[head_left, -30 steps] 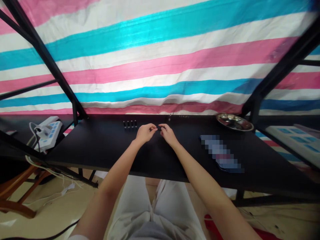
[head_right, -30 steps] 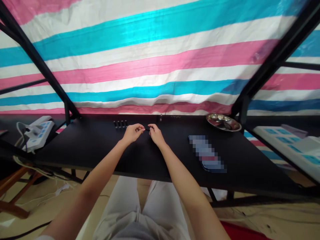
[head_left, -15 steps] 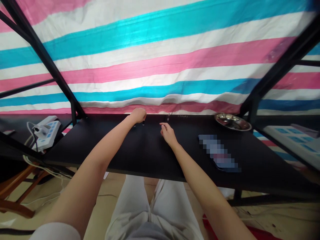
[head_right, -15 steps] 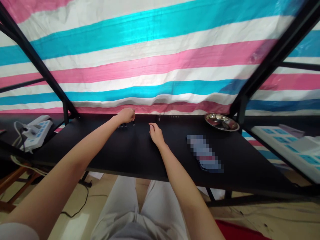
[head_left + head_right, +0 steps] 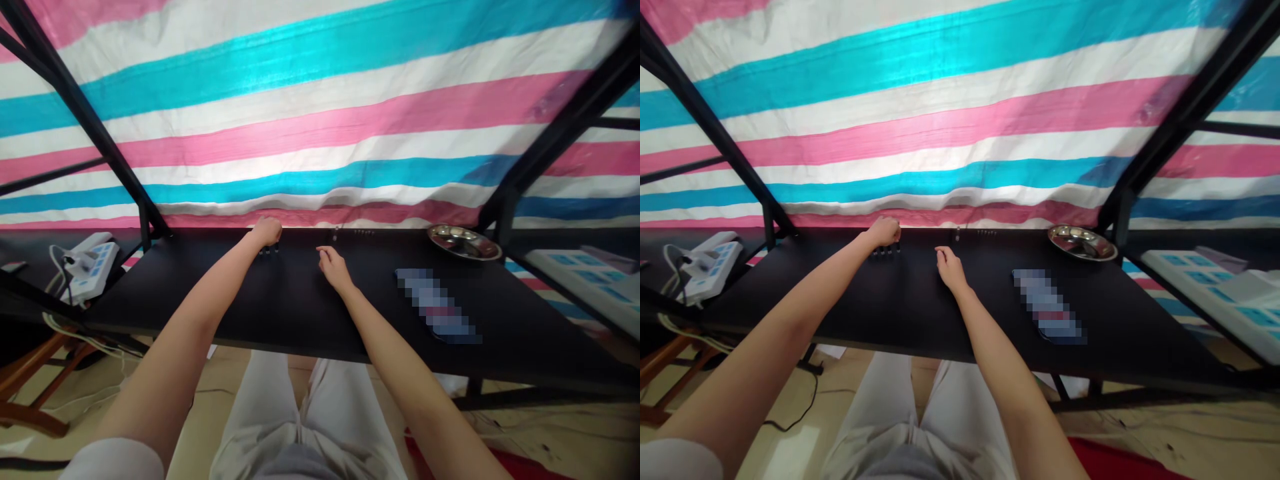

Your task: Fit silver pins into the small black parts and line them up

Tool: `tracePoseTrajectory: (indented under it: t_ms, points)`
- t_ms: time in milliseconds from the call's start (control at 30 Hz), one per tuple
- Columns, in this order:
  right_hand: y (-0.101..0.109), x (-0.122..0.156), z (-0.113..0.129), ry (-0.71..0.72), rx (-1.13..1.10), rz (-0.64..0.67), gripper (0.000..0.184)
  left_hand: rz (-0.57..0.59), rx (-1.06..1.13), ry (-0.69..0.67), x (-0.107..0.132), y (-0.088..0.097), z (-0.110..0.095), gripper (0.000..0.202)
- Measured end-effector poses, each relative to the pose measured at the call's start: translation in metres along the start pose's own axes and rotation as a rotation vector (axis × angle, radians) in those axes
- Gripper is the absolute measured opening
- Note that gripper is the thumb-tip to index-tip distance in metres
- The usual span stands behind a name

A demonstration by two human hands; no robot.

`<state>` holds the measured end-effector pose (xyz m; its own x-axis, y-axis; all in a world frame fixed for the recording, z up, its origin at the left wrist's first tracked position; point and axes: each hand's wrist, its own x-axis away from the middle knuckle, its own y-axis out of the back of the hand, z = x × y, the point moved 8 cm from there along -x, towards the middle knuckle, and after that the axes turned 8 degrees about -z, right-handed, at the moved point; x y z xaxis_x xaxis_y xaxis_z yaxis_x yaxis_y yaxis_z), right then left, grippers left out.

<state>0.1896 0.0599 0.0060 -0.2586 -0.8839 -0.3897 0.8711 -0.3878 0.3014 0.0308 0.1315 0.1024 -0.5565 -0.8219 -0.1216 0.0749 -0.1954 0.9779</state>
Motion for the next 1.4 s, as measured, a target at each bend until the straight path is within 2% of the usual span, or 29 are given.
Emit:
tracePoseTrajectory:
  t_ms: [300,633,1267,1400]
  points:
    - [0.0,0.001,0.002,-0.012,0.028,0.01,0.039,0.042,0.001,0.056,0.004,-0.004,0.007,0.021]
    - [-0.001,0.0,-0.003,-0.012,0.026,0.011,0.038,0.039,0.028,0.078,0.007,-0.005,0.011,0.016]
    - [0.0,0.002,0.001,-0.016,0.023,0.009,0.038,0.067,-0.009,0.066,0.007,-0.006,0.016,0.013]
    - [0.005,0.001,0.005,-0.005,0.112,0.001,0.037,0.009,-0.036,0.043,0.006,0.001,0.013,0.019]
